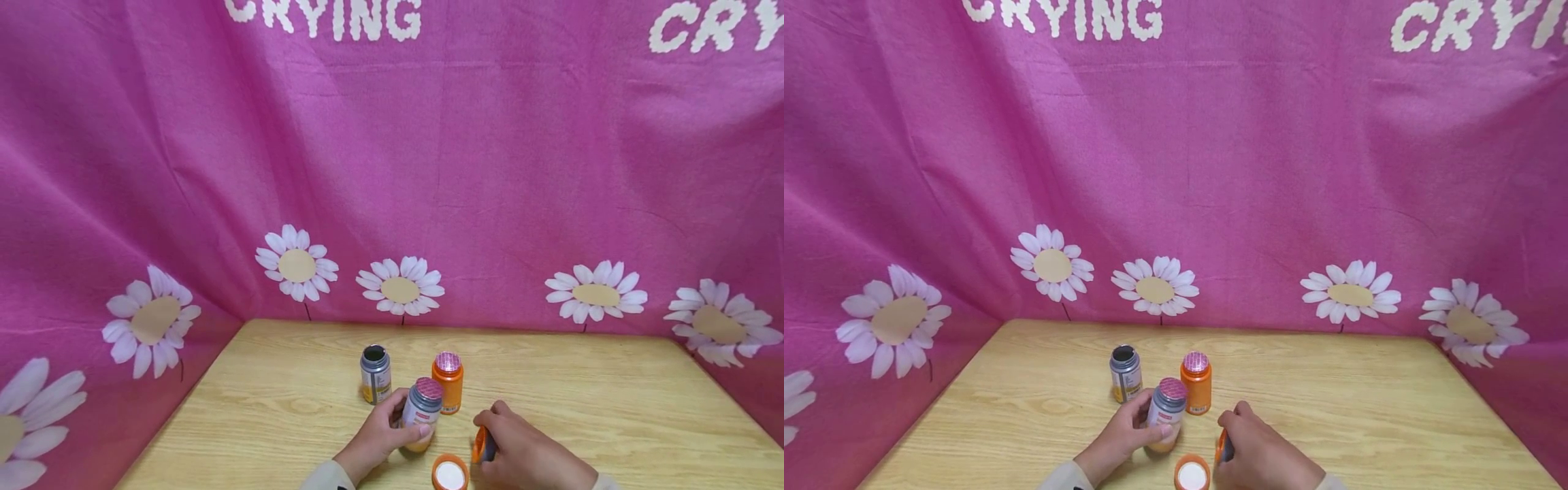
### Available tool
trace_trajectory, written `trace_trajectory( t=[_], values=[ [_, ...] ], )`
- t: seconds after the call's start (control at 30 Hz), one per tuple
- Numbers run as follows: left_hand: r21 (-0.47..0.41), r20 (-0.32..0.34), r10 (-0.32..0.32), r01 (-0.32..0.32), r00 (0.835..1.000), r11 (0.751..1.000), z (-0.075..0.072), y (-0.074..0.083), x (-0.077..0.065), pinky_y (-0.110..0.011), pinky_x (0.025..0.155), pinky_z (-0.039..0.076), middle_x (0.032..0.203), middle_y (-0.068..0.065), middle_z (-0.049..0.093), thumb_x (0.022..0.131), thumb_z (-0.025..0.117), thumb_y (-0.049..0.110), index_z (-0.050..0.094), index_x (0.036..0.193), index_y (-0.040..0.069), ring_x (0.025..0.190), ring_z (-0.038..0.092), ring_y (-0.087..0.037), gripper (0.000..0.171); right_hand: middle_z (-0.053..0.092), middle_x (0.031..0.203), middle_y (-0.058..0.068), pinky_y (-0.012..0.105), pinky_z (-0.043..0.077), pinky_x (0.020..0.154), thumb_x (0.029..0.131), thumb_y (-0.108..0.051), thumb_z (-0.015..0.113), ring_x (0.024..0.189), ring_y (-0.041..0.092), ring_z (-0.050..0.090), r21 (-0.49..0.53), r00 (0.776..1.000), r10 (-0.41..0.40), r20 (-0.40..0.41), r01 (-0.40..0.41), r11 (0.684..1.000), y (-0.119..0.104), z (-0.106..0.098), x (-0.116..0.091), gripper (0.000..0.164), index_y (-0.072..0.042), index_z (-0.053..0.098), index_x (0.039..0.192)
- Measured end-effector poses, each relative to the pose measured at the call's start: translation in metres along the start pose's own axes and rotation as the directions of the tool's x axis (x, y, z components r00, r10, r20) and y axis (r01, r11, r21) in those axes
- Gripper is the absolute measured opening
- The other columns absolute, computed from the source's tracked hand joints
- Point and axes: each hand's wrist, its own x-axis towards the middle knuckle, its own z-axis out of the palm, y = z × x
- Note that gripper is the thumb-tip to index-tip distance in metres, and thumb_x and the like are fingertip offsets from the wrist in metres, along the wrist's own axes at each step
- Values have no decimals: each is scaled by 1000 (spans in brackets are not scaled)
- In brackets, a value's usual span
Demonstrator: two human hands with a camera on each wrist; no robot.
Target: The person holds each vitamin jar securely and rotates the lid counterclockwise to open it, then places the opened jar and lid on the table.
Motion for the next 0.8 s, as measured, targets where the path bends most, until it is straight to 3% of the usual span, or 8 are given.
trace_trajectory(
  t=[0.17,0.37,0.6,0.8],
  values=[
    [-13,-36,15,-16,999,1000,0,0,1,-36,99,33,118,-3,54,78,71,22,47,124,16,111,48,-16,52,47,80,-2,25,41,59,66,-20,77,69,13,47,54,995,10,103,-16,998,4,1,0,33,-12,58,93],
    [-32,-88,19,-22,996,999,1,-1,0,-40,102,28,123,-5,51,77,71,19,45,126,12,118,44,-20,56,53,73,-2,27,38,60,65,-22,79,67,13,48,115,989,42,141,-59,992,6,5,-6,32,-18,55,86],
    [-4,-141,53,-54,989,999,1,-7,6,-38,101,29,130,-10,46,77,71,22,40,130,10,123,39,-25,63,53,76,-8,33,42,68,62,-26,81,70,11,48,-43,988,100,120,-95,995,8,10,-4,37,-19,58,91],
    [38,-166,54,-48,985,998,1,-10,12,-39,102,28,133,-10,45,77,71,26,40,131,11,126,36,-25,64,48,72,-7,31,40,62,71,-21,75,66,13,45,-133,990,94,105,-80,988,7,14,-2,22,-21,58,85]
  ],
)
